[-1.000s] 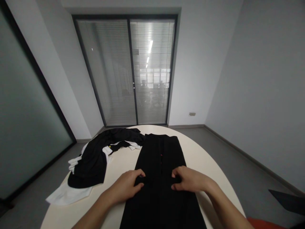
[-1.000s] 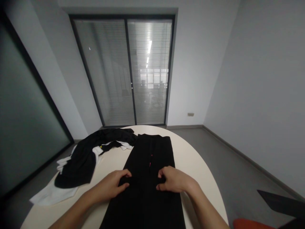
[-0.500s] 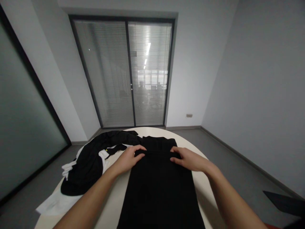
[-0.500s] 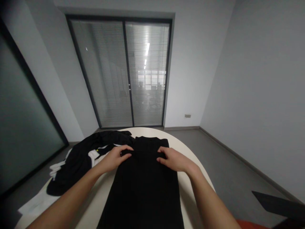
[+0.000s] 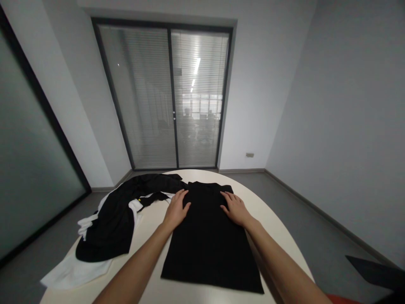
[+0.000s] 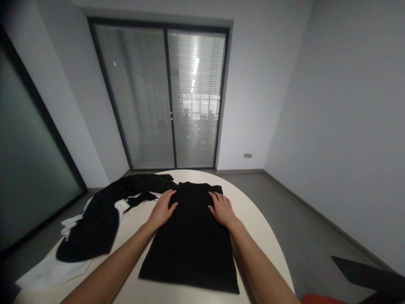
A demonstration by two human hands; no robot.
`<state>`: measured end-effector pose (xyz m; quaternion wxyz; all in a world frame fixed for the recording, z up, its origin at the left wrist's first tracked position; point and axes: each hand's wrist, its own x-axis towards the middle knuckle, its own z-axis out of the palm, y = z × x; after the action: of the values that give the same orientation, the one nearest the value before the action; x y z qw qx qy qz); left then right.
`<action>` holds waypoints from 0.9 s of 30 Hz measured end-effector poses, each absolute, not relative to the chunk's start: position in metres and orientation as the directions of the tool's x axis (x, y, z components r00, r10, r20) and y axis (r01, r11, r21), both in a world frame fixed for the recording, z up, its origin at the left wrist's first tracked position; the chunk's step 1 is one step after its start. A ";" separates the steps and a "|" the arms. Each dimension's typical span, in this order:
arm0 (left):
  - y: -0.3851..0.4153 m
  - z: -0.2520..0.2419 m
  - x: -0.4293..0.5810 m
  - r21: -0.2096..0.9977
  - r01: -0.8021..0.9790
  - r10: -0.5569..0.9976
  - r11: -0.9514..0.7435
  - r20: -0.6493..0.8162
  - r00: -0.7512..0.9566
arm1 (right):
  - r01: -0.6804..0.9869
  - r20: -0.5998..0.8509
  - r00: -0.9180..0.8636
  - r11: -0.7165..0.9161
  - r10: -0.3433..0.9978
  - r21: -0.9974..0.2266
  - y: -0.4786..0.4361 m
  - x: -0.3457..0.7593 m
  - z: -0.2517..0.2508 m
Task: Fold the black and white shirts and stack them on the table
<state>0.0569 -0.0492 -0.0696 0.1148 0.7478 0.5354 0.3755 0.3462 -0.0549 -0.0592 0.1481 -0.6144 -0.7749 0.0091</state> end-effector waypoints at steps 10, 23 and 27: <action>-0.117 -0.064 0.028 0.548 0.833 0.996 -0.080 0.078 0.045 | 0.909 -0.028 0.252 -0.246 0.967 -0.337 -0.083 0.363 -0.050; -0.175 -0.028 0.035 0.485 0.864 0.961 -0.137 -0.146 0.234 | 0.750 -0.286 -0.043 -0.158 0.957 -0.642 -0.105 0.399 -0.048; -0.202 -0.002 0.029 0.499 0.864 0.811 -0.076 -0.473 0.344 | 0.727 -0.494 -0.247 -0.177 0.833 -0.663 -0.123 0.409 -0.032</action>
<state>0.0291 -0.2020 -0.0023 0.3680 0.7326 0.5715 -0.0355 0.4086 -0.1225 -0.0323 0.0571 -0.6108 -0.6387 0.4644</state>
